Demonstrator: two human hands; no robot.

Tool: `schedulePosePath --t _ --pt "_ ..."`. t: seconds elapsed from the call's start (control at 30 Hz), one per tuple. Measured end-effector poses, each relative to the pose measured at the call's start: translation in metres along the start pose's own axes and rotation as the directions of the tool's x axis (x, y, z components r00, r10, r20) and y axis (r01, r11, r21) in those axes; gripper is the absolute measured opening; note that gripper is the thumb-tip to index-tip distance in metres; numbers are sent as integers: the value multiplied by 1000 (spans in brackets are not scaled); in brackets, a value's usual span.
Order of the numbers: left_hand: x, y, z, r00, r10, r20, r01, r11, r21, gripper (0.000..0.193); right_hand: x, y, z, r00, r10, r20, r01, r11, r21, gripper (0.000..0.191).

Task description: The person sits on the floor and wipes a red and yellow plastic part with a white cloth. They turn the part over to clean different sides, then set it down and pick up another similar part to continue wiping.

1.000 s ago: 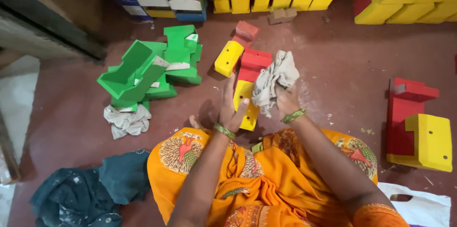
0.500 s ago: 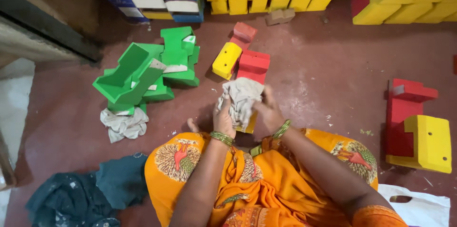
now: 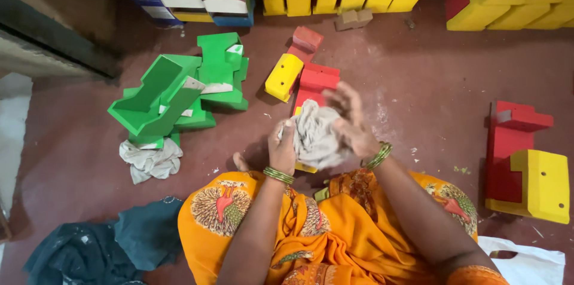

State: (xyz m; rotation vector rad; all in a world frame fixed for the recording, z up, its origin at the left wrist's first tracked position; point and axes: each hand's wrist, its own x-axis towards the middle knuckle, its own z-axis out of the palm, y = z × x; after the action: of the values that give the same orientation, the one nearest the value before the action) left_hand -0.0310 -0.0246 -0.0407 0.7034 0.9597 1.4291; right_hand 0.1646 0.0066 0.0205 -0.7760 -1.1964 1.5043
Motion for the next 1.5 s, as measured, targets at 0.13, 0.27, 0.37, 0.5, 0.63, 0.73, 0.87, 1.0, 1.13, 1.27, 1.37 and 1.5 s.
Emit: schedulePosePath --t 0.13,0.27,0.37,0.5,0.63,0.73,0.87,1.0,1.13,1.27,1.37,1.5 --pt "-3 7 4 991 -60 119 75 989 -124 41 -13 27 5 946 259 194 -271 962 39 54" --pt "3 5 4 955 288 -68 -276 949 151 49 -13 52 3 1000 0 0 0 996 -90 17" --pt "2 7 2 916 379 -130 -341 908 242 54 -4 48 -2 927 -126 -352 75 985 -157 9" --pt "-12 14 18 968 249 -9 -243 952 185 58 -2 36 7 830 -93 -550 18 990 -141 12" --pt "-21 23 36 1000 -7 25 9 996 -84 60 -14 41 21 930 7 -367 18 998 64 10" --pt "-14 28 32 984 -180 -12 169 945 -280 47 -18 51 21 946 163 -280 -102 971 218 11" --pt "-8 18 23 993 -105 54 117 927 -355 35 -14 48 20 935 232 -268 -193 967 163 14" --pt "-5 3 12 999 -20 -51 15 995 -99 23 -11 11 28 967 -132 -217 83 972 -221 31" --pt "-2 -2 4 992 75 -104 -47 967 249 31 -10 -25 31 844 -486 227 493 536 -686 64" --pt "0 5 3 957 285 -57 -267 939 217 42 -10 -11 28 991 -53 122 126 668 -733 51" --pt "1 15 0 951 234 -204 -210 969 129 39 -11 14 14 966 165 -198 -245 823 -513 35" --pt "3 17 5 963 108 -247 -88 992 89 31 -6 38 -4 962 -180 -206 150 977 -153 29"
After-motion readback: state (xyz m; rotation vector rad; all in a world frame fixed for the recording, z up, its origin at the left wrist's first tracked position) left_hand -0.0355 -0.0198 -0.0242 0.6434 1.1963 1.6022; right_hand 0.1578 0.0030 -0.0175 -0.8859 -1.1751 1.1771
